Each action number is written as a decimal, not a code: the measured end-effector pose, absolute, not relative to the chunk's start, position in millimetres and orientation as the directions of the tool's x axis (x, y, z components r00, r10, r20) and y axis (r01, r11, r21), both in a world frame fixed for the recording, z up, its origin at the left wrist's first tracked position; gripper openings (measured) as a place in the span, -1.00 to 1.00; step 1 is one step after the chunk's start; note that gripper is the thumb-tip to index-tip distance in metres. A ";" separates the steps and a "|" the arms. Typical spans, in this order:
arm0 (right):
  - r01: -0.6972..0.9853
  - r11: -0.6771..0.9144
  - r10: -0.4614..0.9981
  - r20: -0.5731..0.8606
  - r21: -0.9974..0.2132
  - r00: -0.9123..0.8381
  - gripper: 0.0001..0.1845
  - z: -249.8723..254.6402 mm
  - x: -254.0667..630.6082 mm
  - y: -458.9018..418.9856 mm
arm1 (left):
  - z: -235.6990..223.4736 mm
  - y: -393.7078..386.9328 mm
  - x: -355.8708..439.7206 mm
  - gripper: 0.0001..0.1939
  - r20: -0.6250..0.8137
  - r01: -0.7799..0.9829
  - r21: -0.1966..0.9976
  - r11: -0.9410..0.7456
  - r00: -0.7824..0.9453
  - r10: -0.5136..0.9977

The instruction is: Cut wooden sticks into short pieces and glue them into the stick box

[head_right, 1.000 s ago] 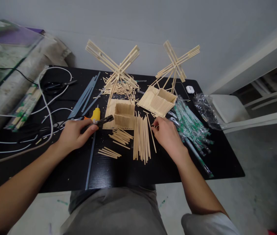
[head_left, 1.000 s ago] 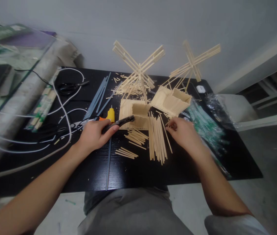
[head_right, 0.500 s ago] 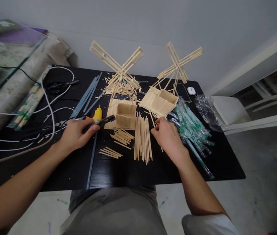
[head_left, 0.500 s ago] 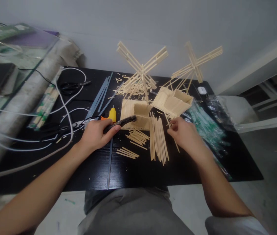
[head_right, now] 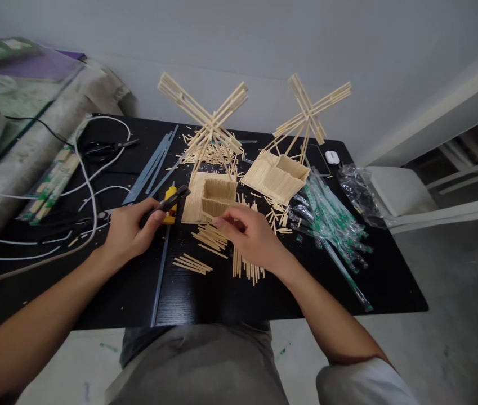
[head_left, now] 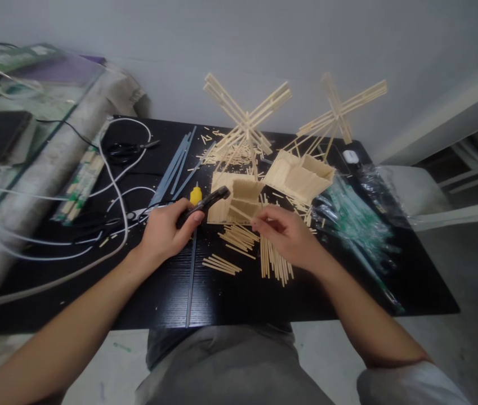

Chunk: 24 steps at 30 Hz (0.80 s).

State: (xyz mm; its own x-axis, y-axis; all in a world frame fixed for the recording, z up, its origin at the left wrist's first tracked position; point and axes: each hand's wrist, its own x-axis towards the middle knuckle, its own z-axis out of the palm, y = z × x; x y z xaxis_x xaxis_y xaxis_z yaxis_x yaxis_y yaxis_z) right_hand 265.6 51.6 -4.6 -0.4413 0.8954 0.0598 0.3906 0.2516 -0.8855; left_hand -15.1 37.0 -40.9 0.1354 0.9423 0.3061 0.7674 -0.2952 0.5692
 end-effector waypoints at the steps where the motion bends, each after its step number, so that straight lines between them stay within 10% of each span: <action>1: 0.359 0.246 0.891 0.065 -0.900 -0.448 -0.68 -8.5 261.5 52.4 | -41.3 36.8 -15.5 -0.57 0.309 0.767 0.568 -0.298 0.137 0.941; 24: -0.142 -0.116 0.902 -0.044 -0.983 -0.430 -0.73 -19.1 231.8 38.2 | -49.2 26.6 -4.7 -0.47 0.306 0.758 0.510 -0.405 0.281 0.910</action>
